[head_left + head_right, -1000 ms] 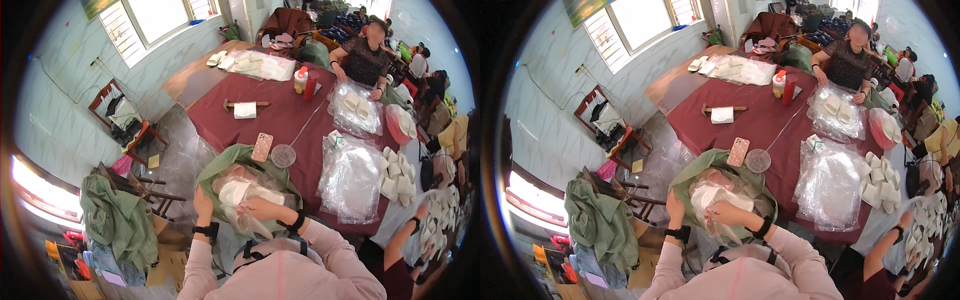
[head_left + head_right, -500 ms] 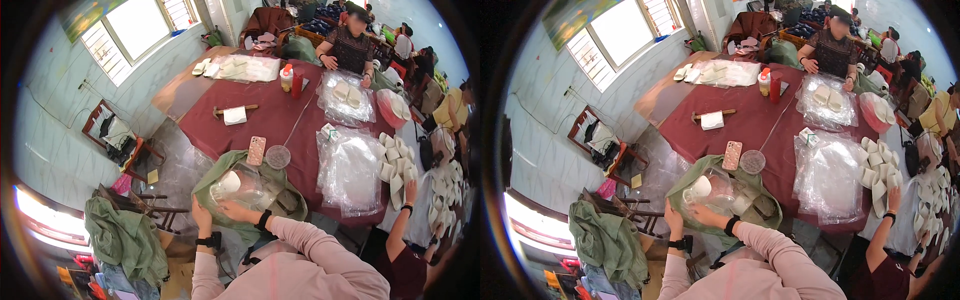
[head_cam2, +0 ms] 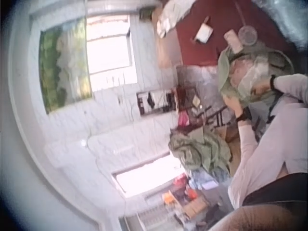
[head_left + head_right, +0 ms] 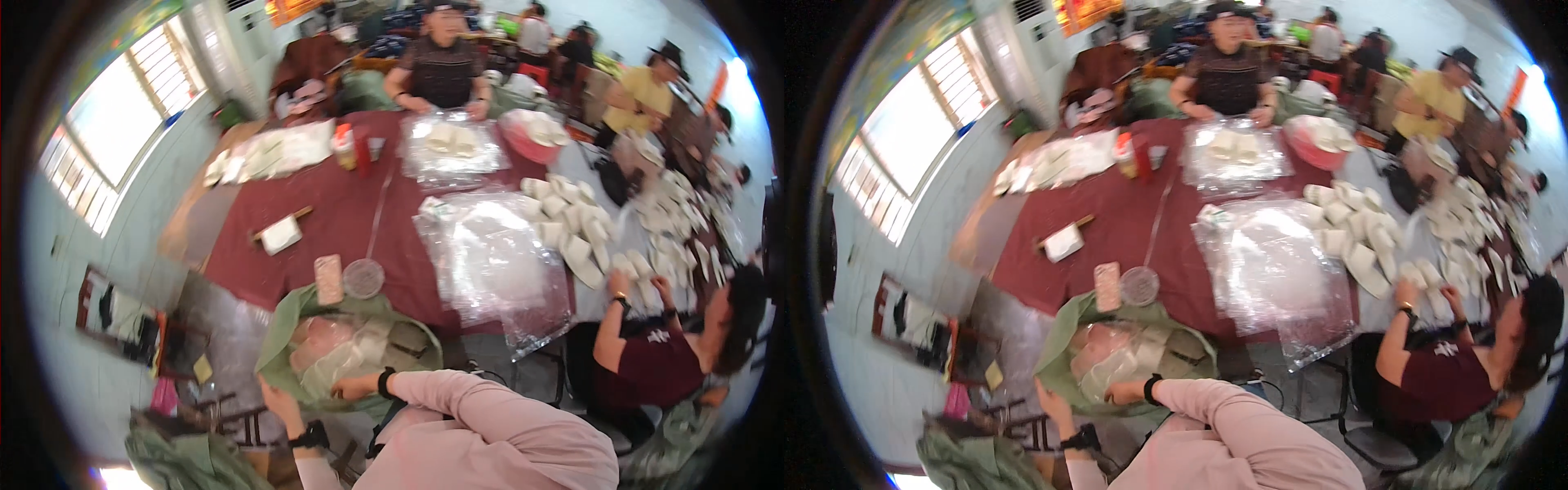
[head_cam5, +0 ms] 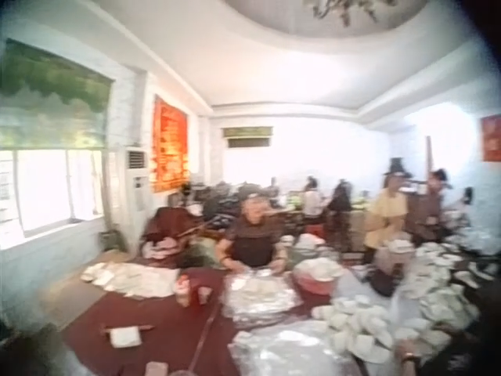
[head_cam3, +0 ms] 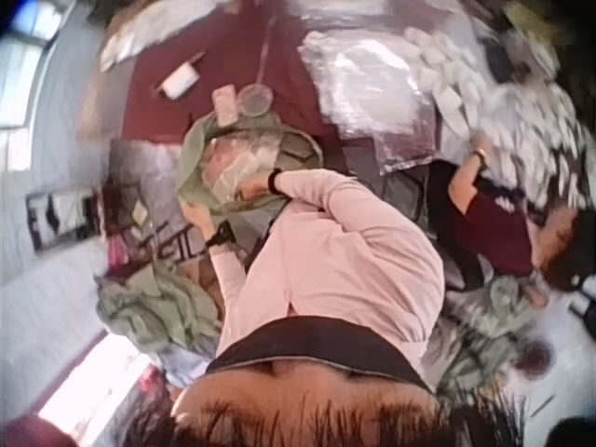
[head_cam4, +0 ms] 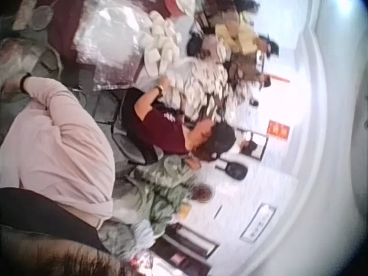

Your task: The recorder is packing white and pink shoe components into plastic bags and larger green sacks.

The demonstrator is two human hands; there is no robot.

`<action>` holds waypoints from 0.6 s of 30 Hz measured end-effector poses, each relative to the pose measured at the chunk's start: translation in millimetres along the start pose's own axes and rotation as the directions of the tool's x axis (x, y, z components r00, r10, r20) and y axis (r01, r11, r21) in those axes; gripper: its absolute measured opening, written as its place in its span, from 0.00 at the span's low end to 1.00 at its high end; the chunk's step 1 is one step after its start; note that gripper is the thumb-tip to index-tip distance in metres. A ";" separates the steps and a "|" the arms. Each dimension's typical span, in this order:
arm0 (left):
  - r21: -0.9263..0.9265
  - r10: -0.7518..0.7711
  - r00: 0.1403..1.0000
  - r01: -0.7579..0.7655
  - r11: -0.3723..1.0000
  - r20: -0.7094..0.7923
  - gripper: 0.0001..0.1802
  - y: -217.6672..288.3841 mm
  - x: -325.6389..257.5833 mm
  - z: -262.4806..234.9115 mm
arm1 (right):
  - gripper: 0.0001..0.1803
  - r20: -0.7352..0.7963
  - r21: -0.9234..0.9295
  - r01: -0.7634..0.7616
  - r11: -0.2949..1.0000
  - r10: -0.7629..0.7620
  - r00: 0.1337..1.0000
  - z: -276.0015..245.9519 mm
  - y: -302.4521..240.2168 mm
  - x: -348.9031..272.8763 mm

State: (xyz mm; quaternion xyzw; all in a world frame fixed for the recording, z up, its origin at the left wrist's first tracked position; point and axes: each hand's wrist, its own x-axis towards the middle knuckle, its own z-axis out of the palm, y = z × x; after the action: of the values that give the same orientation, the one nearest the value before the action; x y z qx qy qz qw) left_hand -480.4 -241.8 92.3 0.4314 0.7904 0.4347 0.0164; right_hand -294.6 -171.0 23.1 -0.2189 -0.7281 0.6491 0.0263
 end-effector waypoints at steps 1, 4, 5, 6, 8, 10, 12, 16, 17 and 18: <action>0.005 -0.030 0.999 0.030 1.000 0.016 0.25 -7.8 0.5 -1.4 | 0.22 0.024 -0.123 -0.069 0.990 0.072 0.997 -2.2 9.9 -0.2; 0.038 0.000 1.000 0.001 0.999 -0.012 0.27 -11.8 11.1 -3.9 | 0.19 -0.081 -0.363 -0.156 0.919 0.136 0.987 -4.8 87.8 15.2; 0.012 0.046 0.999 -0.047 0.999 0.027 0.27 -2.0 18.5 -0.5 | 0.18 -0.141 -0.489 -0.168 0.856 0.113 0.984 -12.8 112.3 17.1; 0.027 -0.031 0.999 0.031 0.999 0.005 0.27 -2.7 20.6 -4.5 | 0.18 -0.166 -0.478 -0.186 0.858 0.119 0.979 -21.0 106.3 7.7; 0.040 -0.112 0.994 0.112 0.993 -0.009 0.28 -16.5 19.3 -3.3 | 0.18 0.048 -0.526 -0.089 0.846 0.134 0.990 -35.8 79.5 -27.2; 0.031 -0.098 0.995 0.098 0.995 -0.016 0.30 -34.1 25.7 0.2 | 0.18 0.004 -0.438 -0.116 0.891 0.130 0.991 -42.4 76.7 -50.2; 0.066 -0.094 0.995 0.091 0.994 0.045 0.31 -48.5 30.9 3.4 | 0.21 -0.408 -0.329 -0.218 0.919 0.070 0.910 -55.0 74.7 -85.4; 0.231 -0.006 0.995 -0.017 0.973 0.097 0.32 -29.3 29.3 6.9 | 0.17 -0.680 -0.082 -0.358 0.930 0.211 0.702 -90.0 51.7 -180.0; 0.384 0.069 0.992 -0.104 0.917 0.103 0.32 -27.0 32.2 9.3 | 0.17 -0.726 -0.007 -0.400 0.917 0.270 0.632 -92.7 54.4 -204.5; 0.381 0.096 0.984 -0.146 0.913 0.148 0.32 -8.5 32.9 16.7 | 0.16 -0.765 0.080 -0.438 0.896 0.337 0.548 -89.8 60.2 -231.3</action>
State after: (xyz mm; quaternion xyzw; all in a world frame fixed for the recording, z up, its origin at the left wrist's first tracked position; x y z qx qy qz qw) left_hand -500.0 -209.7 87.4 0.5009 0.8301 0.2404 -0.0468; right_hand -39.7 -165.1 36.4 -0.6275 -0.6187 0.4399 0.1733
